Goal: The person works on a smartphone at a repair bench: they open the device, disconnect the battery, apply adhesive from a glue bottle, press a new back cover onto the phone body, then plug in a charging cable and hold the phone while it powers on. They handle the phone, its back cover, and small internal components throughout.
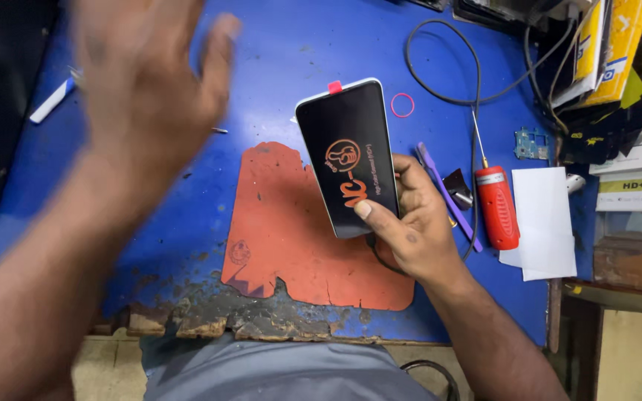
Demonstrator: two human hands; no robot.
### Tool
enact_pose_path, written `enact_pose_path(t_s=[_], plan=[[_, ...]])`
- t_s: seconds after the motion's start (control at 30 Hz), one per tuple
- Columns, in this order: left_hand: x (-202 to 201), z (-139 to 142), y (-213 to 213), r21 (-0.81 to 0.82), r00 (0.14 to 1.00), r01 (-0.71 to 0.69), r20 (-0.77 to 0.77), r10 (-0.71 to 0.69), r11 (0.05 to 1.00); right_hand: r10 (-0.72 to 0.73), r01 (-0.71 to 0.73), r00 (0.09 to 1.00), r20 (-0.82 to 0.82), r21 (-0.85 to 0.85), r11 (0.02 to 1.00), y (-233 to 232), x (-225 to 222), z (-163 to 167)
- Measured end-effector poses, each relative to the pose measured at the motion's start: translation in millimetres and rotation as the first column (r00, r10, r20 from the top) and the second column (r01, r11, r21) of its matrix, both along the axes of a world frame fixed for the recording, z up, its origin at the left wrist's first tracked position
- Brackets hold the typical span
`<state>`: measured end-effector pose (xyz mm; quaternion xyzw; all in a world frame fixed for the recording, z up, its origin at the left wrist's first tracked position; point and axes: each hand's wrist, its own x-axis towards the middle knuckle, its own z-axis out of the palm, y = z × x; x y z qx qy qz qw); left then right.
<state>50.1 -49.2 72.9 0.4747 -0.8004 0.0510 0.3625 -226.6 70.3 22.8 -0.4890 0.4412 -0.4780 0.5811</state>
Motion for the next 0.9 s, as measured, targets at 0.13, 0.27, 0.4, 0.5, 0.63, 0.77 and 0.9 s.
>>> enact_pose_path(t_s=[0.13, 0.27, 0.4, 0.5, 0.63, 0.77, 0.9], plan=[[-42, -36, 38, 0.328, 0.549, 0.656, -0.826, -0.131, 0.679, -0.006, 0.006, 0.995, -0.097, -0.001, 1.0, 3, 2, 1], [-56, -60, 54, 0.338, 0.37, 0.846, -0.929, 0.003, 0.413, -0.021, 0.032, 0.993, -0.119, 0.088, 0.996, 6, 6, 2], [-56, -65, 55, 0.428, 0.437, 0.809, -0.896, 0.076, 0.403, 0.011, -0.025, 0.97, -0.244, -0.054, 0.998, 6, 8, 2], [-59, -66, 52, 0.443, 0.456, 0.777, -0.886, 0.085, 0.447, 0.003, 0.02, 0.988, -0.156, 0.146, 0.989, 5, 8, 0], [-71, -65, 59, 0.371, 0.374, 0.825, -0.924, 0.079, 0.426, -0.006, 0.005, 1.0, 0.011, 0.031, 1.0, 2, 7, -7], [-82, -59, 74, 0.539, 0.586, 0.772, -0.809, -0.048, 0.337, -0.16, 0.164, 0.98, 0.116, -0.027, 0.986, -1, -2, -4], [-79, -58, 74, 0.527, 0.613, 0.768, -0.769, -0.18, 0.365, -0.22, 0.245, 0.951, 0.216, -0.095, 0.965, -4, -14, 0]])
